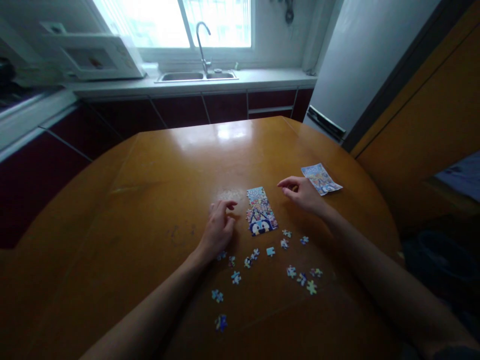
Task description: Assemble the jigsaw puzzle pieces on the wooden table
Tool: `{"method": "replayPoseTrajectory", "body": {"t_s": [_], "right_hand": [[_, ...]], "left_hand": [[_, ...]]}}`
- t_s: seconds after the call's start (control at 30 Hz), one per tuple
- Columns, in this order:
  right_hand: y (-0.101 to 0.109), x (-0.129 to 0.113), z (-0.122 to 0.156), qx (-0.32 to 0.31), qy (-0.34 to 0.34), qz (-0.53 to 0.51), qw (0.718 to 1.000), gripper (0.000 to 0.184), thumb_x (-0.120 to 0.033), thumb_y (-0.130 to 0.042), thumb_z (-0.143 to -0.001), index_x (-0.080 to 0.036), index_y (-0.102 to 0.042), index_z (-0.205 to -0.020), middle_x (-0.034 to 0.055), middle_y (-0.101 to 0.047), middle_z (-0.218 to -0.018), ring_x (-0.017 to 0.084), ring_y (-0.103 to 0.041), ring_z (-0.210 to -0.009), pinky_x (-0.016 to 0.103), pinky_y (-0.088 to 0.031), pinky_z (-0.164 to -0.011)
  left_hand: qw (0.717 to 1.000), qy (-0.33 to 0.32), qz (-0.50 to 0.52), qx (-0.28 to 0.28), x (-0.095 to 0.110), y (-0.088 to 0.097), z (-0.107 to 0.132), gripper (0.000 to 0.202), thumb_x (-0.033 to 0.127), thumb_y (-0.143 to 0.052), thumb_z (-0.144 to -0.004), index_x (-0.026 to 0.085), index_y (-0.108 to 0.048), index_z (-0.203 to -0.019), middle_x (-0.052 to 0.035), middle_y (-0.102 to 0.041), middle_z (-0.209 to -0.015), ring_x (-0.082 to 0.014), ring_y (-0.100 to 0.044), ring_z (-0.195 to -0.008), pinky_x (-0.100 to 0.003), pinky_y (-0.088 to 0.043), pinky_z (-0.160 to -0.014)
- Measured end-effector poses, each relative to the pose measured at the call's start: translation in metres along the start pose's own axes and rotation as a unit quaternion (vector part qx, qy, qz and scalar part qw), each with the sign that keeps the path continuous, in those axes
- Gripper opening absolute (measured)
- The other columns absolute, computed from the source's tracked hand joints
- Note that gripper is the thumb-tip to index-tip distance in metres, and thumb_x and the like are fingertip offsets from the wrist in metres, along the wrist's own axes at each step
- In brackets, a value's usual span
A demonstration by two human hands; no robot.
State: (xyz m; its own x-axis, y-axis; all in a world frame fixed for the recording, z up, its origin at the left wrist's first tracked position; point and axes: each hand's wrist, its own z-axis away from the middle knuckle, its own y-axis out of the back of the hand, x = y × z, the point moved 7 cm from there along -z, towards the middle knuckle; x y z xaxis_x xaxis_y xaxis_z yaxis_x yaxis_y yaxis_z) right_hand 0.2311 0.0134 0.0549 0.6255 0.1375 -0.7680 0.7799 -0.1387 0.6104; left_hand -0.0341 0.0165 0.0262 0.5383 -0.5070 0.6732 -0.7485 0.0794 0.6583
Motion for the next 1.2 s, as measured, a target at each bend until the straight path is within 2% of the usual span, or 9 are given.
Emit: {"method": "replayPoseTrajectory", "body": {"t_s": [0.1, 0.23, 0.4, 0.53, 0.67, 0.8, 0.93, 1.1, 1.2], "right_hand": [[0.012, -0.025, 0.026, -0.006, 0.042, 0.019, 0.999, 0.015, -0.019, -0.061, -0.086, -0.018, -0.073, -0.095, 0.0055, -0.072, -0.089, 0.016, -0.062, -0.075, 0.031, -0.050, -0.069], [0.014, -0.044, 0.088, -0.055, 0.065, 0.046, 0.995, 0.015, -0.017, -0.059, -0.089, -0.021, -0.071, -0.097, 0.0058, -0.068, -0.094, 0.018, -0.063, -0.086, 0.033, -0.051, -0.079], [0.007, -0.039, 0.165, -0.123, 0.048, 0.092, 0.987, 0.022, -0.013, -0.055, -0.091, -0.023, -0.072, -0.099, 0.0083, -0.067, -0.101, 0.021, -0.063, -0.091, 0.034, -0.053, -0.079], [0.003, -0.034, 0.202, -0.151, 0.018, 0.104, 0.983, 0.023, -0.016, -0.051, -0.096, -0.025, -0.071, -0.099, 0.0082, -0.066, -0.098, 0.021, -0.063, -0.089, 0.034, -0.053, -0.076], [-0.002, -0.032, 0.221, -0.144, 0.000, 0.100, 0.984, 0.023, -0.017, -0.050, -0.097, -0.027, -0.071, -0.100, 0.0067, -0.065, -0.098, 0.021, -0.062, -0.091, 0.035, -0.053, -0.078], [-0.009, -0.031, 0.235, -0.078, -0.014, 0.126, 0.989, 0.013, -0.020, -0.059, -0.093, -0.026, -0.067, -0.084, 0.0057, -0.064, -0.089, 0.022, -0.062, -0.083, 0.037, -0.053, -0.071], [-0.016, -0.033, 0.247, -0.034, -0.029, 0.125, 0.991, 0.018, -0.025, -0.066, -0.089, -0.024, -0.058, -0.073, 0.0044, -0.063, -0.081, 0.022, -0.061, -0.076, 0.038, -0.054, -0.067], [-0.007, -0.029, 0.250, -0.023, -0.036, 0.099, 0.994, 0.008, -0.023, -0.059, -0.093, -0.025, -0.065, -0.089, 0.0053, -0.063, -0.090, 0.022, -0.062, -0.084, 0.039, -0.055, -0.073], [0.003, -0.019, 0.248, -0.023, -0.043, 0.103, 0.993, 0.015, -0.019, -0.057, -0.094, -0.026, -0.066, -0.103, 0.0059, -0.064, -0.096, 0.023, -0.062, -0.090, 0.040, -0.055, -0.079]], "left_hand": [[1.000, 0.002, 0.002, 0.002, -0.001, 0.000, -0.001, 0.038, 0.000, -0.048, -0.077, 0.019, -0.056, -0.109, -0.0066, -0.058, -0.099, -0.0233, -0.051, -0.098, -0.041, -0.046, -0.090], [1.000, 0.003, -0.005, 0.006, -0.003, -0.001, -0.001, 0.037, 0.001, -0.048, -0.078, 0.019, -0.057, -0.109, -0.0065, -0.059, -0.099, -0.0236, -0.052, -0.098, -0.041, -0.047, -0.090], [1.000, -0.001, -0.004, 0.008, -0.003, -0.001, -0.001, 0.035, 0.002, -0.049, -0.079, 0.019, -0.057, -0.108, -0.0065, -0.059, -0.099, -0.0238, -0.052, -0.099, -0.041, -0.047, -0.090], [1.000, 0.000, -0.006, 0.005, -0.004, -0.002, -0.001, 0.034, 0.003, -0.049, -0.080, 0.018, -0.058, -0.109, -0.0071, -0.059, -0.100, -0.0243, -0.052, -0.099, -0.041, -0.046, -0.090], [1.000, -0.007, -0.018, 0.012, -0.003, -0.001, -0.001, 0.030, 0.005, -0.050, -0.081, 0.019, -0.059, -0.106, -0.0074, -0.059, -0.099, -0.0253, -0.052, -0.101, -0.043, -0.045, -0.091], [0.999, -0.006, -0.029, 0.015, -0.003, -0.001, -0.002, 0.029, 0.006, -0.050, -0.081, 0.019, -0.059, -0.105, -0.0071, -0.059, -0.101, -0.0256, -0.052, -0.102, -0.043, -0.045, -0.092], [0.999, -0.010, -0.030, 0.015, -0.003, -0.001, -0.002, 0.030, 0.005, -0.050, -0.080, 0.019, -0.059, -0.105, -0.0073, -0.059, -0.103, -0.0254, -0.051, -0.103, -0.044, -0.045, -0.093], [1.000, -0.011, -0.027, 0.012, -0.005, -0.003, -0.002, 0.031, 0.005, -0.050, -0.080, 0.019, -0.059, -0.106, -0.0074, -0.058, -0.103, -0.0254, -0.051, -0.103, -0.043, -0.045, -0.092], [1.000, -0.013, -0.026, 0.010, -0.004, -0.003, -0.005, 0.029, 0.006, -0.050, -0.082, 0.019, -0.060, -0.106, -0.0079, -0.058, -0.102, -0.0259, -0.050, -0.103, -0.044, -0.045, -0.091]]}}
